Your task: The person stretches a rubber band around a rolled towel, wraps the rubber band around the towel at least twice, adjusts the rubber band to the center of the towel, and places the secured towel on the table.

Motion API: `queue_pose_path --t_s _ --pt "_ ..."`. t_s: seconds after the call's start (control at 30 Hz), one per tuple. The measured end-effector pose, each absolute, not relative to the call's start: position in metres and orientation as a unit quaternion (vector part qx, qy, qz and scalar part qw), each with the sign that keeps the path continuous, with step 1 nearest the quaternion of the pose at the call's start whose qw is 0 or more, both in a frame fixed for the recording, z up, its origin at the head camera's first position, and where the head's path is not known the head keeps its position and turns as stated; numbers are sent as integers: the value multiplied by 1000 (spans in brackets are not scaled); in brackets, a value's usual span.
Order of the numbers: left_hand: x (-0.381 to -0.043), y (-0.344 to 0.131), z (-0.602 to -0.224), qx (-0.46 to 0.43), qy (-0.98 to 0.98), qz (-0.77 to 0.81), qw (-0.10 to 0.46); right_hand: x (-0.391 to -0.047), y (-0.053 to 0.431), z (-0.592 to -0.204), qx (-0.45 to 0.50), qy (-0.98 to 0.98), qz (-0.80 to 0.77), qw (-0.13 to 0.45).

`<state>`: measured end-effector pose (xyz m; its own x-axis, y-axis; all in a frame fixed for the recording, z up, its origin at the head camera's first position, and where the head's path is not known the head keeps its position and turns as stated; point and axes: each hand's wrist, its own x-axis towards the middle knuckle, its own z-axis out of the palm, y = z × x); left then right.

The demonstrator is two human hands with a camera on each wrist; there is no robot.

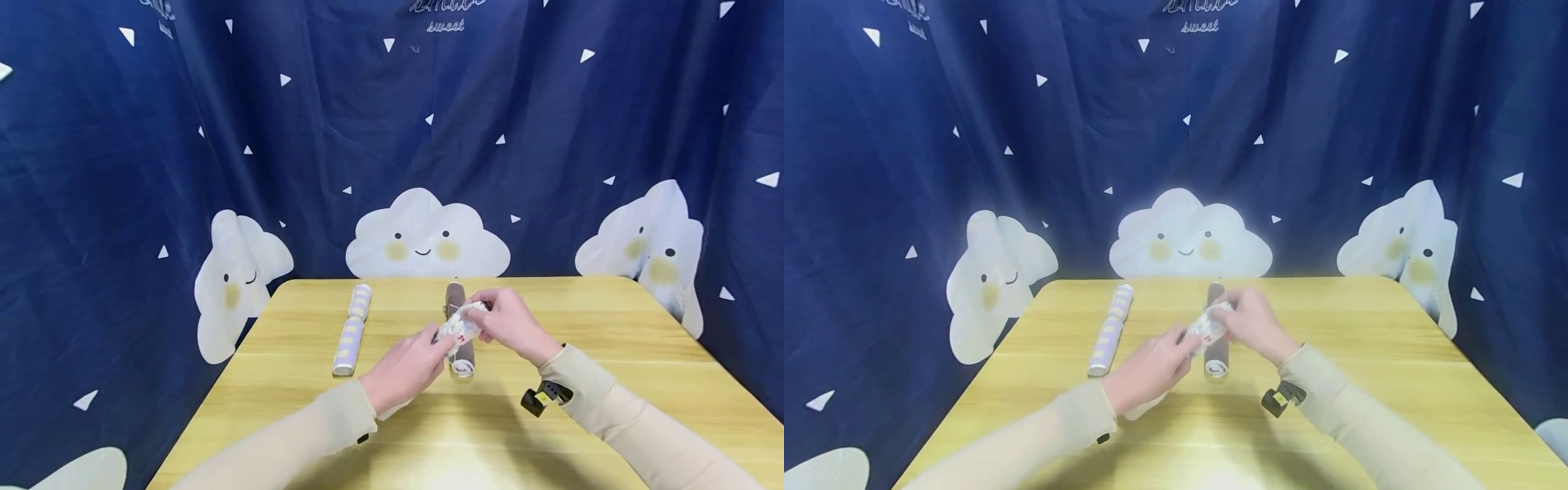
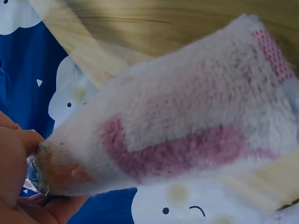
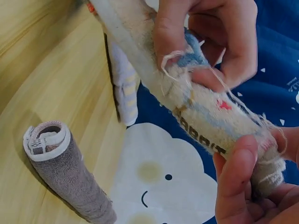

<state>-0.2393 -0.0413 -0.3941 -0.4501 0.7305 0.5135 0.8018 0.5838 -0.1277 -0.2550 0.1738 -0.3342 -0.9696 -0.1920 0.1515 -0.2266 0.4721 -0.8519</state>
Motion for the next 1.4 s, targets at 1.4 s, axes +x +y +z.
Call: queue_pose_path --t_s 1.4 --pt "-246 -48 -388 -399 -855 -313 109 -255 187 -329 265 -865 422 61"
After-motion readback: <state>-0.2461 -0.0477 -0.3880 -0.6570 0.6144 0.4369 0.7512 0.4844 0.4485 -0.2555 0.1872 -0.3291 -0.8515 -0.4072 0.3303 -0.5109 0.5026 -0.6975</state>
